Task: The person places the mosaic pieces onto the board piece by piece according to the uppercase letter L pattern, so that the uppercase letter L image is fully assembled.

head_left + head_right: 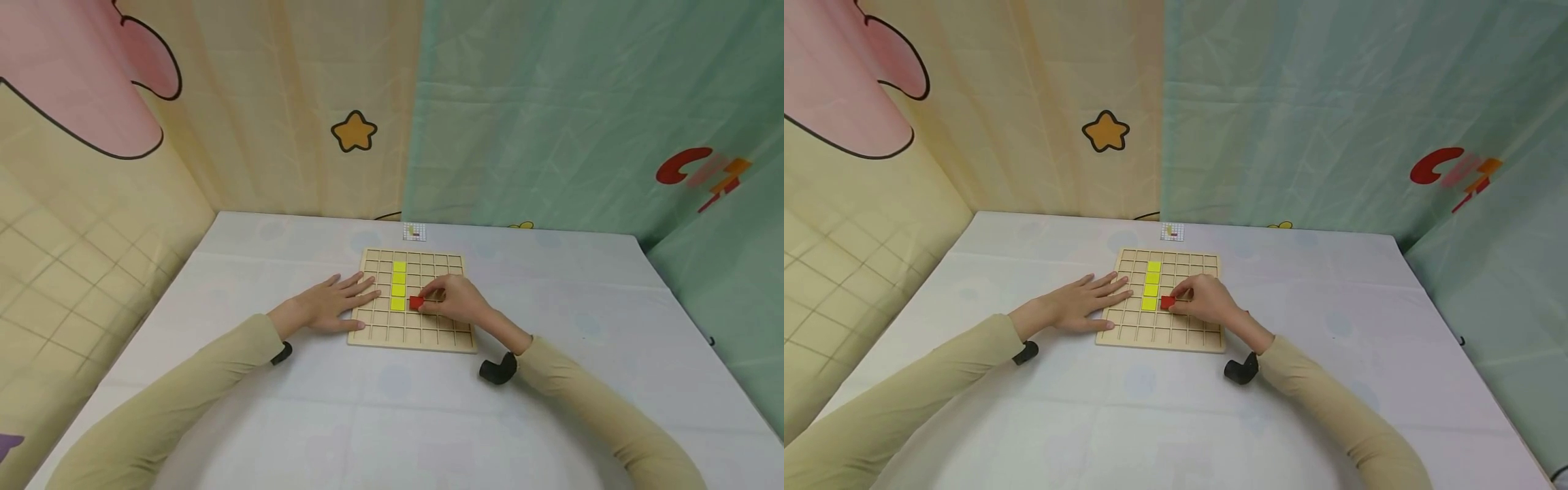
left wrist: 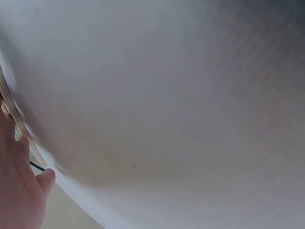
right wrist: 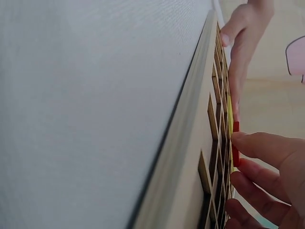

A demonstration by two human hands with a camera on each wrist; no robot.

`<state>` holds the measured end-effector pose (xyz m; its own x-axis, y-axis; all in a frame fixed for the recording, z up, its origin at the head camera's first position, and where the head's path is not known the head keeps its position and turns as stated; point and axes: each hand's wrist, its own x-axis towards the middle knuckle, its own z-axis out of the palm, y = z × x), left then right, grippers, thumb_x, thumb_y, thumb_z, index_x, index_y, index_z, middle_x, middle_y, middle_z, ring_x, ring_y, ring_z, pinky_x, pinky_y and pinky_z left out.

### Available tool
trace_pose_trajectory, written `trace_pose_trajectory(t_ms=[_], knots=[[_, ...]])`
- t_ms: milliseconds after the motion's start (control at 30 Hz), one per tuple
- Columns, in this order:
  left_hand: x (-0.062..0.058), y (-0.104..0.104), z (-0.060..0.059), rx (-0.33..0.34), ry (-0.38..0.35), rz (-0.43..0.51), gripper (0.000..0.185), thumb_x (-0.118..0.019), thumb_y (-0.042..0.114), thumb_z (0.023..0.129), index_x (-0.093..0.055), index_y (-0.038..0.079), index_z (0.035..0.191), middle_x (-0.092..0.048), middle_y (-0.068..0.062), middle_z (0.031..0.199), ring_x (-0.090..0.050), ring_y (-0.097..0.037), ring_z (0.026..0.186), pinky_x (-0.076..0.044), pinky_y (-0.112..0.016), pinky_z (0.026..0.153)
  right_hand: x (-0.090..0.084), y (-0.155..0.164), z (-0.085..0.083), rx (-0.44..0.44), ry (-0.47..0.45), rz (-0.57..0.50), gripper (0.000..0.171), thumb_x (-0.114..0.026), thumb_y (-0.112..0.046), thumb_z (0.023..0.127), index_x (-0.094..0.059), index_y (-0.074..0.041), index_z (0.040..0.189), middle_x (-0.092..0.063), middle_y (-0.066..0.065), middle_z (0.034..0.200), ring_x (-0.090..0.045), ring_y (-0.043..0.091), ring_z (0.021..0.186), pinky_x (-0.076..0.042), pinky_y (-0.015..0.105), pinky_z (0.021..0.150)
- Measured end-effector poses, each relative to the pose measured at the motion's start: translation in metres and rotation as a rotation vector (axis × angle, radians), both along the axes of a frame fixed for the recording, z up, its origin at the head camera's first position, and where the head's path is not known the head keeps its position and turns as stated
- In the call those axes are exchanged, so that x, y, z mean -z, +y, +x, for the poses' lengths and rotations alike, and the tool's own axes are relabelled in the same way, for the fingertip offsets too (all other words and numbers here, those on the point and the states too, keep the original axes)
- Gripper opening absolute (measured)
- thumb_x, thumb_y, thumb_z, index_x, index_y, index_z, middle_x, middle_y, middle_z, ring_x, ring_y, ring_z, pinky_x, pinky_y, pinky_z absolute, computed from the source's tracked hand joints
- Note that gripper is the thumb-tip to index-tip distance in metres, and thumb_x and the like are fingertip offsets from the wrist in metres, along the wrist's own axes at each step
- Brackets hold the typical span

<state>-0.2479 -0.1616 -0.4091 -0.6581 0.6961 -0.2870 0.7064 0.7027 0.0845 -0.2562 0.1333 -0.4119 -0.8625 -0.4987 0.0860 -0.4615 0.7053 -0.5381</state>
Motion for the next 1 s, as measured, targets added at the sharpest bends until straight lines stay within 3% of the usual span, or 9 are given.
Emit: trace_pose_trajectory(t_ms=[700,1000], knots=[[-0.0018,0.0009,0.0007,-0.004,-0.001,-0.017,0.073,-0.036,0.061,0.096,-0.012,0.027,0.156,-0.001,-0.002,0.164,0.001,-0.028,0.151,-0.010,-0.060,0.117,0.0001,-0.0056,0.0023,-0.008,0.025,0.040,0.025,-0.081,-0.028,0.076,-0.078,-0.012,0.095,-0.075,-0.001,0.088,-0.051,0.008,0.067,-0.041,0.020,0.058],[-0.0027,0.0014,0.0014,0.001,0.008,-0.020,0.072,-0.038,0.060,0.096,-0.014,0.026,0.156,-0.003,-0.003,0.164,-0.002,-0.030,0.151,-0.012,-0.060,0.117,0.0000,0.0019,0.0033,-0.013,0.046,0.048,0.027,-0.080,-0.030,0.078,-0.077,-0.013,0.099,-0.075,-0.001,0.095,-0.063,0.012,0.080,-0.051,0.026,0.070]])
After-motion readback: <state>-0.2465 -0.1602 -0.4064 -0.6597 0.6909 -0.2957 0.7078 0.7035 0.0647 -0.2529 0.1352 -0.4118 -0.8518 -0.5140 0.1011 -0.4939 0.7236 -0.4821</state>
